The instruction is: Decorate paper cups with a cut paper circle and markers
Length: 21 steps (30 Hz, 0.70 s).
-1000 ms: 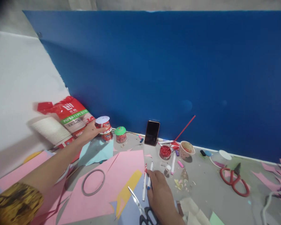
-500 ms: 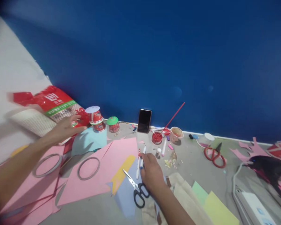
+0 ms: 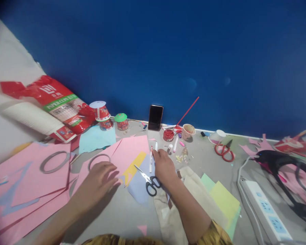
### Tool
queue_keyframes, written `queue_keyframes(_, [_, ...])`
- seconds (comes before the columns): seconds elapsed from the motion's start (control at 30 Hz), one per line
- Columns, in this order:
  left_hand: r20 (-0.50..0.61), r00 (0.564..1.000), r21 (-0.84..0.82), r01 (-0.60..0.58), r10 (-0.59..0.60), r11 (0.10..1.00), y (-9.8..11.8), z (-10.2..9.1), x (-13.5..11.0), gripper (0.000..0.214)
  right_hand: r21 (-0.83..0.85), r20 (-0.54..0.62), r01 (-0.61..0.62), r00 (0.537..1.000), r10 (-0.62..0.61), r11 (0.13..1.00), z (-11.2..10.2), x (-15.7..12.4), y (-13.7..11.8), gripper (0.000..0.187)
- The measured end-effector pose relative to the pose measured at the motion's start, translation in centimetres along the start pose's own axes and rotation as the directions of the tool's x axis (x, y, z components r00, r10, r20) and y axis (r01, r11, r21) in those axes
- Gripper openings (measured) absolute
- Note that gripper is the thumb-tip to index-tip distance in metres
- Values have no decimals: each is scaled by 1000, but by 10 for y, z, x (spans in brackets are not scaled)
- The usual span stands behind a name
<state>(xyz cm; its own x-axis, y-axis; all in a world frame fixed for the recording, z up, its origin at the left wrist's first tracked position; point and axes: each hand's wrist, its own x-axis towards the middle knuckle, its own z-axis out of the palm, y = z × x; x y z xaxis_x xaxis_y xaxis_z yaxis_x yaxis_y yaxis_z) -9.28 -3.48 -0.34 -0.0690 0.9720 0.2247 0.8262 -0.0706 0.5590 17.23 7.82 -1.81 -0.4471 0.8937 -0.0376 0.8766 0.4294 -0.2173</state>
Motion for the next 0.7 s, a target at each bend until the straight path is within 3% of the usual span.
queue_keyframes(0.13, [140,987,-14,-77,78,997,16,18,-7,22,-119,41,5,999,-1,993,-15,-4,-5,56])
queue_keyframes(0.3, [122,983,1,-137,136,991,7,33,-10,25,-143,50,19,999,-12,990,-29,-29,3,48])
queue_keyframes(0.4, [100,979,18,-183,180,983,-4,39,-13,22,-45,-95,106,989,-110,993,-35,-53,19,50])
queue_keyframes(0.47, [67,974,37,-217,215,975,-9,42,-15,23,30,-229,106,969,-96,994,-41,-64,35,41])
queue_keyframes(0.53, [47,974,55,-224,222,973,-10,45,-17,23,67,-262,-23,964,40,997,-47,-67,54,38])
queue_keyframes(0.63, [50,985,92,-168,164,981,-3,51,-18,27,4,-117,-309,944,307,951,-55,-56,79,39])
queue_keyframes(0.7, [32,993,131,-114,111,985,5,54,-19,29,-24,-92,-376,923,372,926,-56,-47,90,36])
